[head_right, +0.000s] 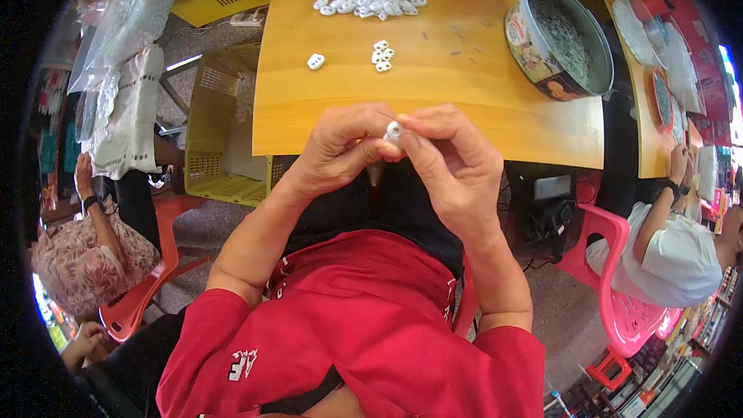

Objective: Assembling white plastic parts by inserting small metal pins into the holes by hand.

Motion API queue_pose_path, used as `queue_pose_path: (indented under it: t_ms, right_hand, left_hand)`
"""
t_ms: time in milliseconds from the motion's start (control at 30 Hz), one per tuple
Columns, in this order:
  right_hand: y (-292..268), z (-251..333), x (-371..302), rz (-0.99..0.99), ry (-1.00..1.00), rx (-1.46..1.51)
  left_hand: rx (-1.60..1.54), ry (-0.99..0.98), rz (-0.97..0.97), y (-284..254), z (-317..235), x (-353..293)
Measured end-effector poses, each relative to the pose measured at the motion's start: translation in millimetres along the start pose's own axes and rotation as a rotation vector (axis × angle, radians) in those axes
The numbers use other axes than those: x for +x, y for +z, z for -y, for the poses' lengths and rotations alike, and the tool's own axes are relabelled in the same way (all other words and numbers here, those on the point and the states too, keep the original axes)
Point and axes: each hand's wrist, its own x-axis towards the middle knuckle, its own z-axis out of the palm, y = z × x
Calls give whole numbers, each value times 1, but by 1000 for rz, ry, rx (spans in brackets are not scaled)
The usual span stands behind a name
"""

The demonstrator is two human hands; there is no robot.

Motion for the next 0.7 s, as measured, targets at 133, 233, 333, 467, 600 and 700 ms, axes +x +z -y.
queue_pose_path:
  t_ms: [133, 233, 333, 467, 600, 700]
  right_hand:
    - [3, -2, -1, 74, 27, 7]
    - [10, -12, 1, 82, 51, 3]
    - [21, -27, 4, 42, 77, -58]
    - [32, -33, 18, 214, -46, -258]
    - [34, -36, 30, 205, -13, -285]
    - [19, -45, 38, 198, -18, -324]
  left_hand:
    - [99, -7, 107, -16, -2, -6]
    - [-95, -146, 15, -16, -2, -17]
    - [-92, -166, -186, -12, 0, -26]
    - [-117, -253, -373, -26, -22, -33]
    - [272, -278, -649, -80, -39, -47]
    - [570, -295, -868, -137, -34, -70]
